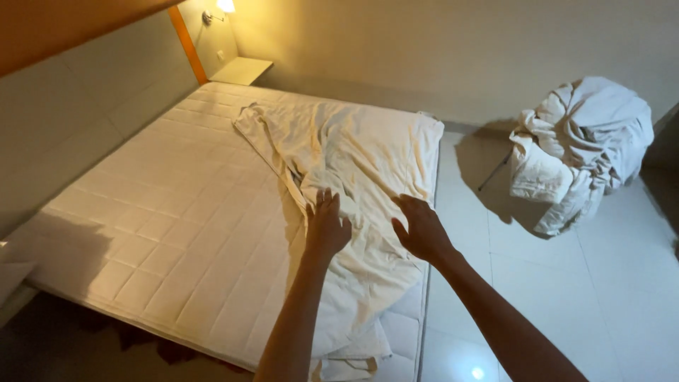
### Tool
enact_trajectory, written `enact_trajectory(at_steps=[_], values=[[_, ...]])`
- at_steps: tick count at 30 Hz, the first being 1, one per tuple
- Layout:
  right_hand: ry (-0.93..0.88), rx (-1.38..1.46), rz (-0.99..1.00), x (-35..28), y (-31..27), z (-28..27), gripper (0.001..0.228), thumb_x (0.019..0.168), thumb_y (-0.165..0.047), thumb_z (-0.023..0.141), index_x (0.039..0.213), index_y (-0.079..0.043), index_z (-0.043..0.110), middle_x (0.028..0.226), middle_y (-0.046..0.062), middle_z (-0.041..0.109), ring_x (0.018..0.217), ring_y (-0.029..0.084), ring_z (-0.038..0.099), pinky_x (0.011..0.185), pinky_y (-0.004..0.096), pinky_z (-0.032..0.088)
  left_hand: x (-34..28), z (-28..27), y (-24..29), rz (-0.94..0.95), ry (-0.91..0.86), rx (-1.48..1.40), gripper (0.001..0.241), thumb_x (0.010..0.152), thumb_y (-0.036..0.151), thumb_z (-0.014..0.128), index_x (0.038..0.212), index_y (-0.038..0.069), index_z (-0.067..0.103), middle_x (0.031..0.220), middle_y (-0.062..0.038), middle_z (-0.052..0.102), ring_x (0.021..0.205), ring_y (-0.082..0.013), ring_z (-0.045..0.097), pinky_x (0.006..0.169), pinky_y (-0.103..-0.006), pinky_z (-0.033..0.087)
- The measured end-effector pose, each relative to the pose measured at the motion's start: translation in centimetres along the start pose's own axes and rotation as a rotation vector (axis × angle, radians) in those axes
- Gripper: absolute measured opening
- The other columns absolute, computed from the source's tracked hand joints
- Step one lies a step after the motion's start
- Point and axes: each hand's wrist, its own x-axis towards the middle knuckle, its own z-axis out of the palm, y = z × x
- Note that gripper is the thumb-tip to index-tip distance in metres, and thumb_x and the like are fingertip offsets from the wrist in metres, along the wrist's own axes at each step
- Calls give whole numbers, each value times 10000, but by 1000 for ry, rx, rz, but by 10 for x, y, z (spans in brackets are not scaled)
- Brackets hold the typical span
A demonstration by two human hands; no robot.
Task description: The person folds a white sheet on a mattress by hand. They smooth the fabric, gather it into a pile, and fold it into a compact bundle on the bed.
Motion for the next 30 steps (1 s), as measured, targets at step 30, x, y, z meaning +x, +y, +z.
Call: enact_trajectory(at_steps=[30], values=[[162,-311,234,-32,-46,49,437,977,-331,631,1356,-116,601,1432,176,547,1343,369,486,1085,549,380,46,42,-56,323,-270,-50,735,865,285,606,1489,-46,406,1625,-230,315,1542,-383,185,1210,-648,131]])
